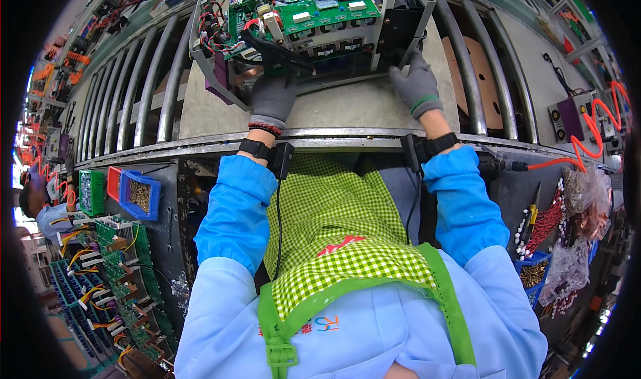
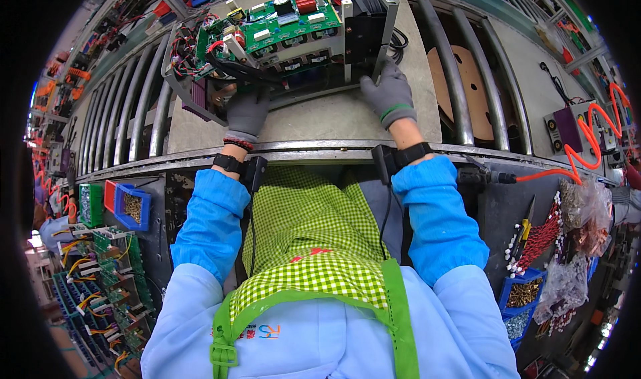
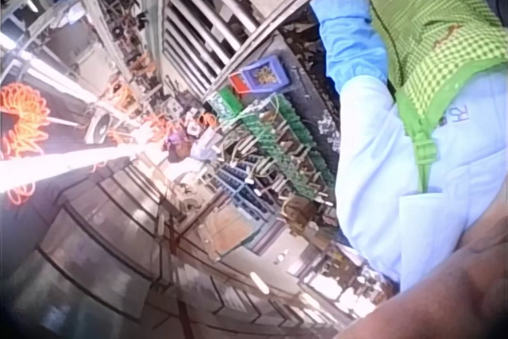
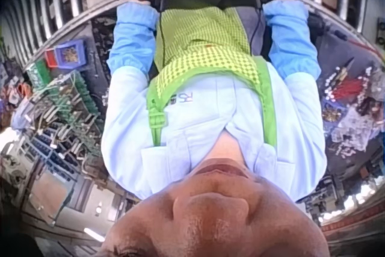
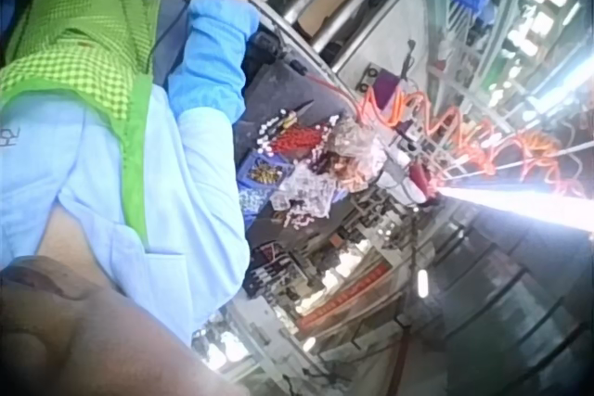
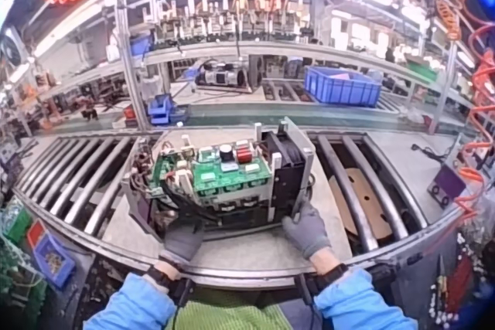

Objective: Manually assemble and secure components onto a circuit board and into an electronic housing using manual and power tools.

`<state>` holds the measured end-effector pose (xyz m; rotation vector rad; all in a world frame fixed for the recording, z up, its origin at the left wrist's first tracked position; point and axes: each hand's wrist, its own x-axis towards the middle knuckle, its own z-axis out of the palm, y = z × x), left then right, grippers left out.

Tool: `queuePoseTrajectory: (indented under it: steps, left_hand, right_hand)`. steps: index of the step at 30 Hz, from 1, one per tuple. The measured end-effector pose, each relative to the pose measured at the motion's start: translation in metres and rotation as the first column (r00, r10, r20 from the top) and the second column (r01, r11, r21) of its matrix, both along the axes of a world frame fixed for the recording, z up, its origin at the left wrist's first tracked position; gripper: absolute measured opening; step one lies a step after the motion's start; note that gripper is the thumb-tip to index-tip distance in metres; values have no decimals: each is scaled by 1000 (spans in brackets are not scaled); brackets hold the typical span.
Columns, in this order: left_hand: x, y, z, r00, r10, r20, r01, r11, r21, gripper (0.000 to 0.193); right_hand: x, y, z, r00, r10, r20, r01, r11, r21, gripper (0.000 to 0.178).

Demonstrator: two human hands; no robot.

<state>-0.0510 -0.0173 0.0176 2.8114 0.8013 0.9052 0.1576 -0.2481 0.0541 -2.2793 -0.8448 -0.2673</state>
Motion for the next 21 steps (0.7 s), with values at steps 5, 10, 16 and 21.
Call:
queuePoseTrajectory:
  steps: [5,10,16,21]
  left_hand:
    - [-2,0,1,1000,-30,5,30,999,-15,27]
    - [-2,0,2,996,-37,-79,35,999,-34,26]
    - [-2,8,-6,998,-64,-17,63,998,-19,24]
    - [-6,20,-10,980,-198,-18,197,979,-47,23]
  right_hand:
    - [-97,-4,8,909,406,100,-417,893,169,33]
    - [-123,66,-1,803,575,-157,-583,813,0,30]
    - [-106,104,-7,828,497,-259,-552,802,-229,39]
    - [-102,100,-2,791,525,-314,-592,785,-179,45]
